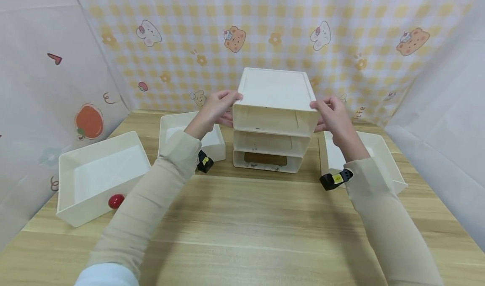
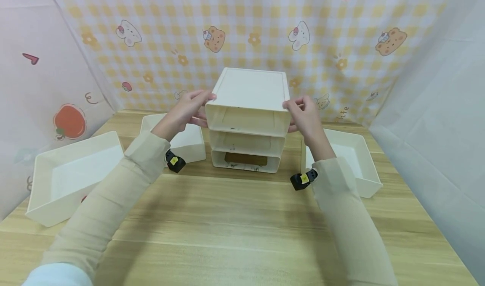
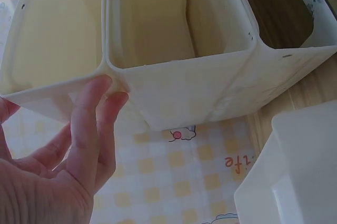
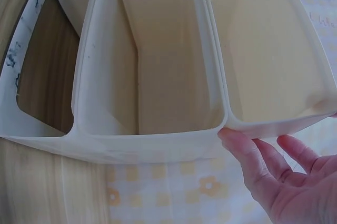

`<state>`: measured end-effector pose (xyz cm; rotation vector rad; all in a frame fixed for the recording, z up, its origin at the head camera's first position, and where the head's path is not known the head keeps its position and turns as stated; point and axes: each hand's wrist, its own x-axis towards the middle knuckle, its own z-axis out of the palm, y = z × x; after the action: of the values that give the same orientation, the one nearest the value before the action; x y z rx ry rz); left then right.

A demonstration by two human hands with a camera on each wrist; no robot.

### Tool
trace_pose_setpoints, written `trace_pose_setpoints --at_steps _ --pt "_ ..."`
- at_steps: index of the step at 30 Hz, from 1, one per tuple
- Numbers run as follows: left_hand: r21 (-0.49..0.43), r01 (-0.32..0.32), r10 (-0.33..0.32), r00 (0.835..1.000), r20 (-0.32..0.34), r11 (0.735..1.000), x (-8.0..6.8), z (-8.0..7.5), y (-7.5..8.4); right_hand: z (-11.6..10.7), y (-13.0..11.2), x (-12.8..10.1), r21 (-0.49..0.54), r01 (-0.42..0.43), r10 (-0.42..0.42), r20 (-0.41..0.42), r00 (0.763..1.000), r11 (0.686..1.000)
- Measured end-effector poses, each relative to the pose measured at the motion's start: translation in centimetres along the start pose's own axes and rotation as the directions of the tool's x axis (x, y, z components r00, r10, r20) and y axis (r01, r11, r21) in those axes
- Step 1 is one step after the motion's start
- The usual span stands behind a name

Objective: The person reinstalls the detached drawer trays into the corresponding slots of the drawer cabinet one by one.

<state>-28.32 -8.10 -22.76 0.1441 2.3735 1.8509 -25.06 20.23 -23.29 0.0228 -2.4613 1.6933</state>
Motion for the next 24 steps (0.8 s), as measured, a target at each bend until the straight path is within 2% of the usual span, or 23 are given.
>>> trace_pose_setpoints --at_steps 14,24 --pt "0.016 -0.001 0.001 1.0 -0.004 1.0 -0.9 0.0 -0.2 0.0 0.0 -1.2 0.007 0.01 -0.01 -0.001 1.0 1.0" --pt "0.018 -0.011 0.011 1.0 0.001 1.0 -0.8 -0.1 -0.3 0.2 -0.1 -1.4 0.019 0.016 -0.016 -0.007 1.0 1.0"
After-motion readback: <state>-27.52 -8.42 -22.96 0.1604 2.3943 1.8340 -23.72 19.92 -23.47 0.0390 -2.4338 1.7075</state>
